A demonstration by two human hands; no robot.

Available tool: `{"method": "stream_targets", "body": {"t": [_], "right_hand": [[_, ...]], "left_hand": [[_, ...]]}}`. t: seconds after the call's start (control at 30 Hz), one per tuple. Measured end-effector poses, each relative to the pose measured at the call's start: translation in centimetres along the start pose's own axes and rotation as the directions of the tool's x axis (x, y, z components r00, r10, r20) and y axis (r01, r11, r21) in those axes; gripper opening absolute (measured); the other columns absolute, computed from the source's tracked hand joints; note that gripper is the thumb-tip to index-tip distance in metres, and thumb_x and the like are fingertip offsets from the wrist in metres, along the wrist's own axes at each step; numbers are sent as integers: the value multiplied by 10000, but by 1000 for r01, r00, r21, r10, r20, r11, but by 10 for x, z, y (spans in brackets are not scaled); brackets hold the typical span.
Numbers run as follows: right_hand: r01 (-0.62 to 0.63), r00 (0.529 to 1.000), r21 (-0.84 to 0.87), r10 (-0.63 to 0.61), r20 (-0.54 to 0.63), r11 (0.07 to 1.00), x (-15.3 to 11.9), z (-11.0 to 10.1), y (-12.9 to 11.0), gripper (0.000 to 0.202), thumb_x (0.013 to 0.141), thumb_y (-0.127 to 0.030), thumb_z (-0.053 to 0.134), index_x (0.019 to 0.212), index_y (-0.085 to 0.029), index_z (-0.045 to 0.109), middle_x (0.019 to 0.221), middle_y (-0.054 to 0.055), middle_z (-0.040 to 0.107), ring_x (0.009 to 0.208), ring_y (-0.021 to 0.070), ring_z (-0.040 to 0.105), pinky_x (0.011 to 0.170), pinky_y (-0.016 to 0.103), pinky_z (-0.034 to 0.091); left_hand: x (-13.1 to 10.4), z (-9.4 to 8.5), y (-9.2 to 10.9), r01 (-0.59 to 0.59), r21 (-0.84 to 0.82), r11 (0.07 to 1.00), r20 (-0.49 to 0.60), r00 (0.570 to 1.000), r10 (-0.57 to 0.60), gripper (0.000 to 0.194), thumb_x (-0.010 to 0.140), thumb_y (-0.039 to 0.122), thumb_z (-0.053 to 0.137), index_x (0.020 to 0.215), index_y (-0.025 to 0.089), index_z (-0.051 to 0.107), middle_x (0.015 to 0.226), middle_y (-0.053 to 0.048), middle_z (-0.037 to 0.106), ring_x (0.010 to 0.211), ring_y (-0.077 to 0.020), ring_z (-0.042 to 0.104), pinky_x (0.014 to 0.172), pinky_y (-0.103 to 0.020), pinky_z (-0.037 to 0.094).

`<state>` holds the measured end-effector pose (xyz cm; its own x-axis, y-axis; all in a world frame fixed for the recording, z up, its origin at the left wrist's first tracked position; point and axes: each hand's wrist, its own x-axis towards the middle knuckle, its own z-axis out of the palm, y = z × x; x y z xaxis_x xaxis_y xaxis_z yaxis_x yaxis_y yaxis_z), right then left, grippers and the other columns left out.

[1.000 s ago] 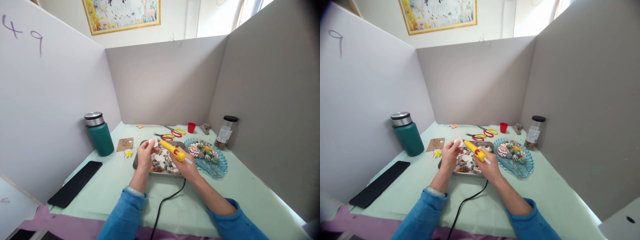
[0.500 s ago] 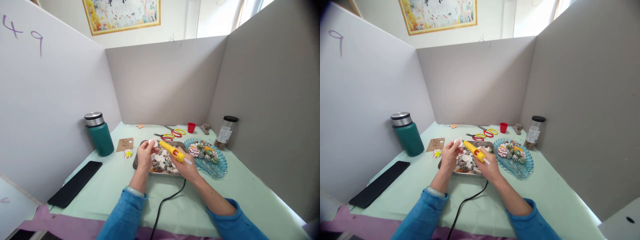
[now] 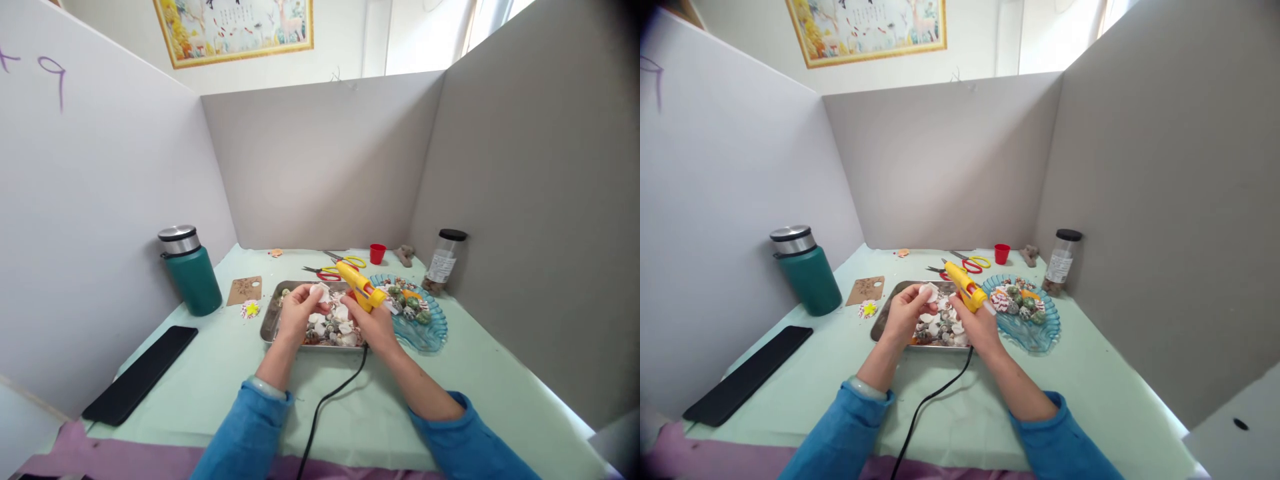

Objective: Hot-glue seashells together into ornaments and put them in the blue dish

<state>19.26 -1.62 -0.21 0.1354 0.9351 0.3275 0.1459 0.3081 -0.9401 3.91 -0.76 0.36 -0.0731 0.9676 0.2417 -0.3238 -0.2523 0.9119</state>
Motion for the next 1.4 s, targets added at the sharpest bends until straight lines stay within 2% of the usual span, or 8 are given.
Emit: {"method": "stream_targets", "body": {"t": [0.17, 0.43, 0.57, 0.67, 0.8, 0.97, 1.13, 1.4], "right_hand": [[-25, 998, 105, 19, 58, 994, 3, 4, 6, 343, 714, -456, 662, 910, -178, 614, 565, -30, 561, 475, 134, 493, 453, 253, 397], [-18, 1000, 107, 20, -11, 994, 2, 6, 8, 350, 711, -445, 646, 930, -172, 626, 574, -29, 567, 488, 138, 504, 464, 256, 403], [-44, 999, 73, 46, -28, 996, 2, 4, 7, 347, 711, -444, 645, 925, -170, 640, 559, -31, 561, 483, 138, 497, 473, 259, 399], [-24, 999, 62, 26, -37, 998, 2, 3, 7, 346, 704, -448, 654, 916, -175, 646, 565, -26, 569, 495, 144, 507, 488, 264, 406], [-10, 999, 61, 12, -35, 998, 1, 3, 6, 347, 710, -455, 652, 910, -172, 657, 569, -21, 578, 505, 148, 521, 494, 265, 412], [-11, 1000, 58, 13, -24, 998, 0, 3, 3, 358, 711, -455, 650, 923, -166, 650, 560, -21, 561, 510, 150, 515, 489, 263, 404], [-12, 1000, 74, 13, -13, 997, -1, 2, 0, 362, 711, -453, 647, 924, -161, 641, 541, -23, 548, 507, 152, 515, 477, 260, 395], [-17, 1000, 96, 19, -19, 995, -2, 2, 0, 379, 695, -464, 656, 917, -157, 643, 583, -8, 583, 511, 150, 528, 500, 273, 422]], "left_hand": [[-3, 4, 1, 27, 53, 998, 89, 996, -32, 369, 630, 406, 782, 800, 141, 590, 616, -8, 635, 536, -144, 625, 554, -271, 534], [-3, 5, 1, 80, 121, 989, 150, 984, -98, 393, 600, 409, 797, 812, 139, 605, 689, -29, 659, 595, -166, 653, 565, -276, 547], [0, 0, -1, 16, 146, 989, 93, 995, -30, 400, 624, 399, 780, 901, 137, 660, 790, -47, 666, 676, -148, 631, 590, -256, 551], [2, -3, -1, -27, 165, 986, 42, 999, 21, 338, 660, 405, 752, 847, 133, 682, 772, -46, 659, 657, -123, 602, 586, -224, 531], [3, -3, 0, -1, 161, 987, 28, 1000, -3, 303, 655, 407, 757, 770, 134, 691, 691, -22, 645, 573, -95, 568, 567, -208, 504], [1, -1, 2, 32, 112, 993, 51, 998, -38, 323, 641, 392, 768, 821, 130, 712, 792, -49, 671, 647, -116, 590, 572, -214, 514], [-1, 1, 6, 86, 40, 995, 77, 993, -89, 310, 624, 390, 782, 763, 130, 689, 731, -23, 634, 632, -107, 574, 583, -219, 525], [-3, 2, 8, 95, 8, 995, 106, 990, -95, 312, 621, 391, 788, 744, 128, 674, 709, -20, 625, 617, -104, 576, 577, -214, 522]]}}
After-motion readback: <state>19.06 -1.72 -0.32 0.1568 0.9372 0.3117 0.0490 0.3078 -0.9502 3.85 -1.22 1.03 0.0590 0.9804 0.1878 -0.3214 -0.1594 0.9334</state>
